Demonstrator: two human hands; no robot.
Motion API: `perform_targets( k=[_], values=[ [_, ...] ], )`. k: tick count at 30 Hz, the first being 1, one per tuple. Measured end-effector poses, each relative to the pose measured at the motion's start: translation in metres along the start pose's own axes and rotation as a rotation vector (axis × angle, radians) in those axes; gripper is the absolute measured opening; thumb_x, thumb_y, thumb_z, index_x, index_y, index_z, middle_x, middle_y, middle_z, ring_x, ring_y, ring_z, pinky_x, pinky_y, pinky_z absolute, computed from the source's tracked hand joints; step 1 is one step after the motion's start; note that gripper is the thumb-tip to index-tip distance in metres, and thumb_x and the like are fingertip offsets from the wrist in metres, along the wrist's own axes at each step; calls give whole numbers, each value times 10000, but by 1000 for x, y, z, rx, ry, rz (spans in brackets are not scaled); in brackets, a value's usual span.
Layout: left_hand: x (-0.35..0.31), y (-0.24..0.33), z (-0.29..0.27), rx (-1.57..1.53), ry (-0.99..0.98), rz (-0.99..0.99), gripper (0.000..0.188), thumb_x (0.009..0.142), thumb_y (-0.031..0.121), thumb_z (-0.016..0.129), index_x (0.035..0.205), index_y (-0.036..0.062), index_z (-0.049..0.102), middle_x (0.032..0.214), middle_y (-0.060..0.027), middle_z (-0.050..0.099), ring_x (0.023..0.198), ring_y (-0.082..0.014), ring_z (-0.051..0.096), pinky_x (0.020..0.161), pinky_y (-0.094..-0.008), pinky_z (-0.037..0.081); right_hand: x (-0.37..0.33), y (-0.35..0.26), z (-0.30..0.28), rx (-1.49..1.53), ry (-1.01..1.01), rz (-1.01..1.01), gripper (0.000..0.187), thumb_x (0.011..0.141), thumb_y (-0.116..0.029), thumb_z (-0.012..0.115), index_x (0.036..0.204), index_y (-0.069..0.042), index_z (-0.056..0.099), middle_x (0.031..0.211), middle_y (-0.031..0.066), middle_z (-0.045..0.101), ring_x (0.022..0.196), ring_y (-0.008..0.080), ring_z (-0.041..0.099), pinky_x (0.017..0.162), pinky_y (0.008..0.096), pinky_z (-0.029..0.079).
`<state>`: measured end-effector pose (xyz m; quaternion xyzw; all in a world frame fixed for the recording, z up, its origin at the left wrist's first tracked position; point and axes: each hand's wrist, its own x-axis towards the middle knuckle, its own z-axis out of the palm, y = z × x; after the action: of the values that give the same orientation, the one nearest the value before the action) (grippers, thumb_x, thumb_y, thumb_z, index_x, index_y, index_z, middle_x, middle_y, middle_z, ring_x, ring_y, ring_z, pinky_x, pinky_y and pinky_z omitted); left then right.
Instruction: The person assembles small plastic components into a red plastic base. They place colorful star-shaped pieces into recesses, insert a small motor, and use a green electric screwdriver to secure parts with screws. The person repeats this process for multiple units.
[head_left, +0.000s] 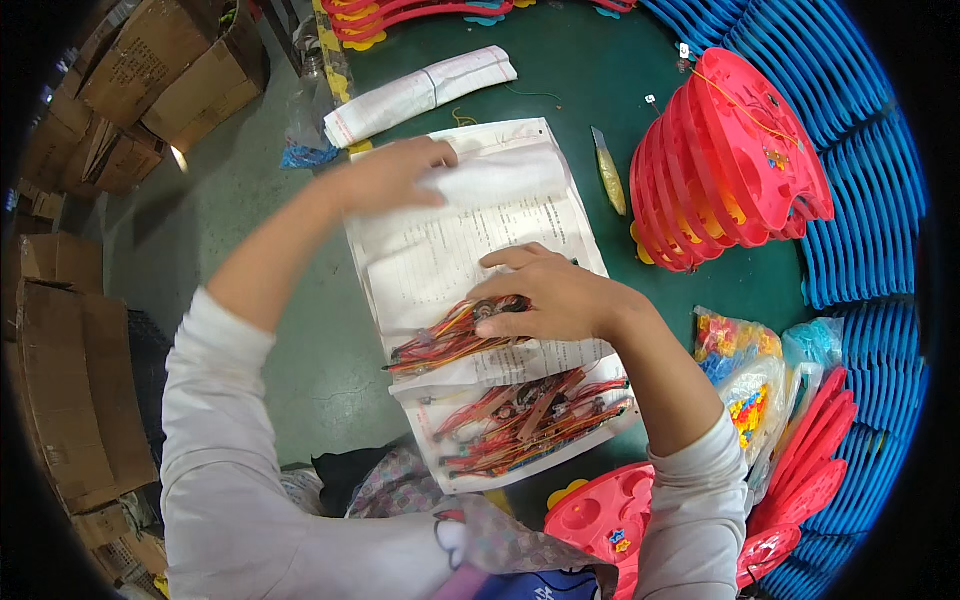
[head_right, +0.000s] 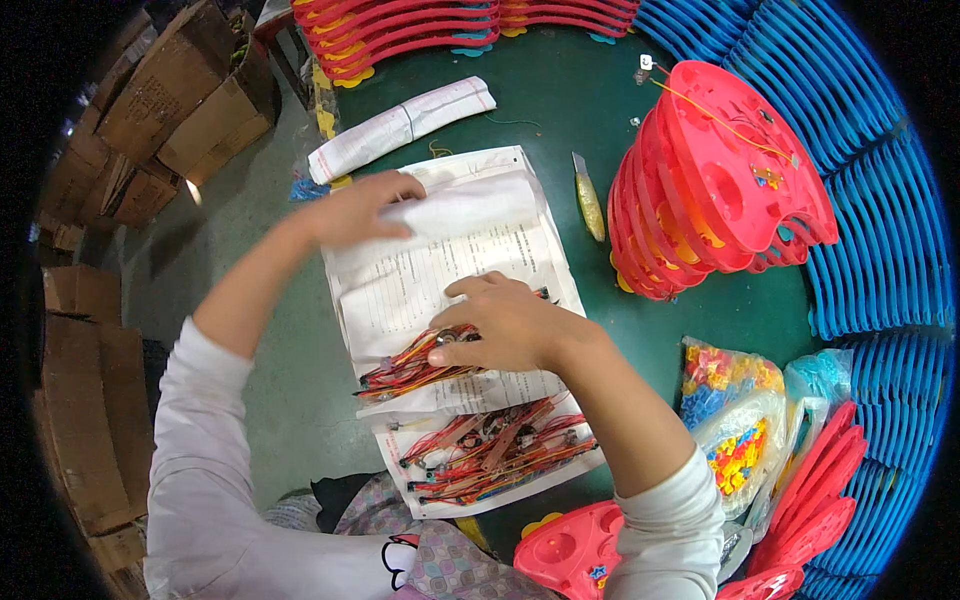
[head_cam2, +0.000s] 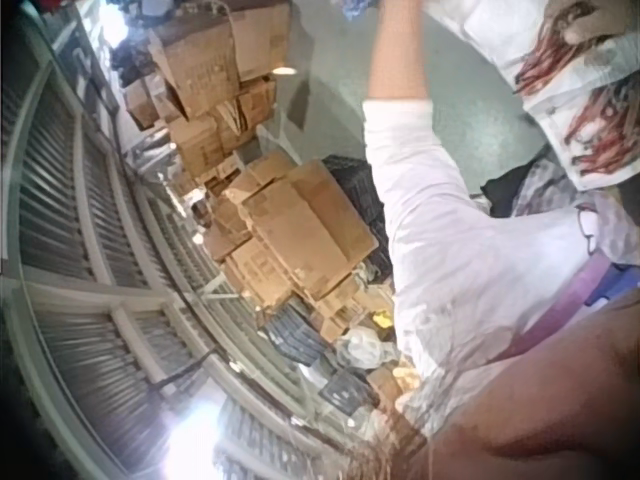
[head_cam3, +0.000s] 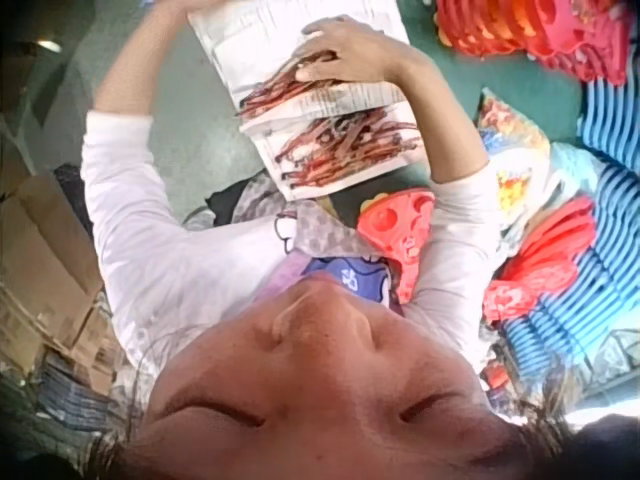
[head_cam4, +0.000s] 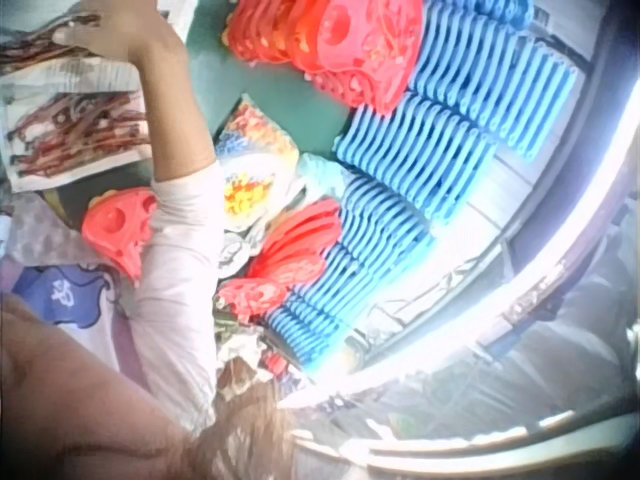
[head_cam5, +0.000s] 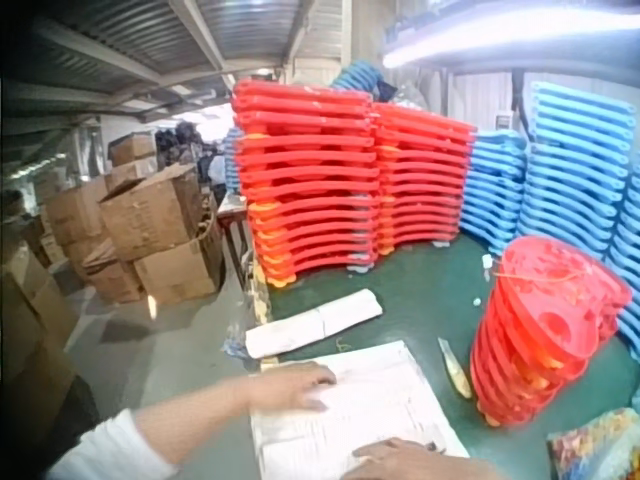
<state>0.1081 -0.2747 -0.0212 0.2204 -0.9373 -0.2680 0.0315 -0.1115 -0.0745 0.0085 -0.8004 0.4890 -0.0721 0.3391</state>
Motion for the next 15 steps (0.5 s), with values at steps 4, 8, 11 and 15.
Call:
perform_targets(
  k=[4, 8, 11, 15],
  values=[
    [-41, 65, 57, 374, 442, 177, 509, 762, 130, 801, 1224, 53, 603, 1247, -151, 589, 1235, -350, 558, 1068, -478, 466, -6, 2, -6, -115, 399, 3, 414, 865, -270, 786, 1198, -40, 697, 1299, 166, 632, 1170, 365, 606, 1008, 442, 487],
    [-60, 88, 64, 427, 440, 414, 337, 787, 142, 771, 1090, 61, 646, 1153, -115, 617, 1179, -339, 583, 1044, -494, 467, 12, 15, 2, -317, 603, -79, 497, 800, -211, 800, 1248, -68, 641, 1341, 168, 582, 1228, 364, 551, 1049, 466, 447],
    [-49, 85, 45, 366, 583, 424, 139, 842, 157, 720, 948, 74, 686, 980, -82, 632, 1088, -322, 620, 994, -452, 488, 21, 25, 14, -390, 522, -133, 535, 812, -258, 801, 1288, -76, 637, 1407, 184, 542, 1304, 387, 499, 1114, 508, 392],
    [-10, 40, 12, 300, 630, 96, 654, 766, 363, 847, 1265, 22, 598, 1157, -166, 675, 1151, -382, 612, 1031, -479, 469, 24, 17, 25, -292, 401, -56, 657, 827, -399, 801, 1394, -140, 594, 1506, 182, 488, 1398, 420, 426, 1164, 519, 339]
  ],
)
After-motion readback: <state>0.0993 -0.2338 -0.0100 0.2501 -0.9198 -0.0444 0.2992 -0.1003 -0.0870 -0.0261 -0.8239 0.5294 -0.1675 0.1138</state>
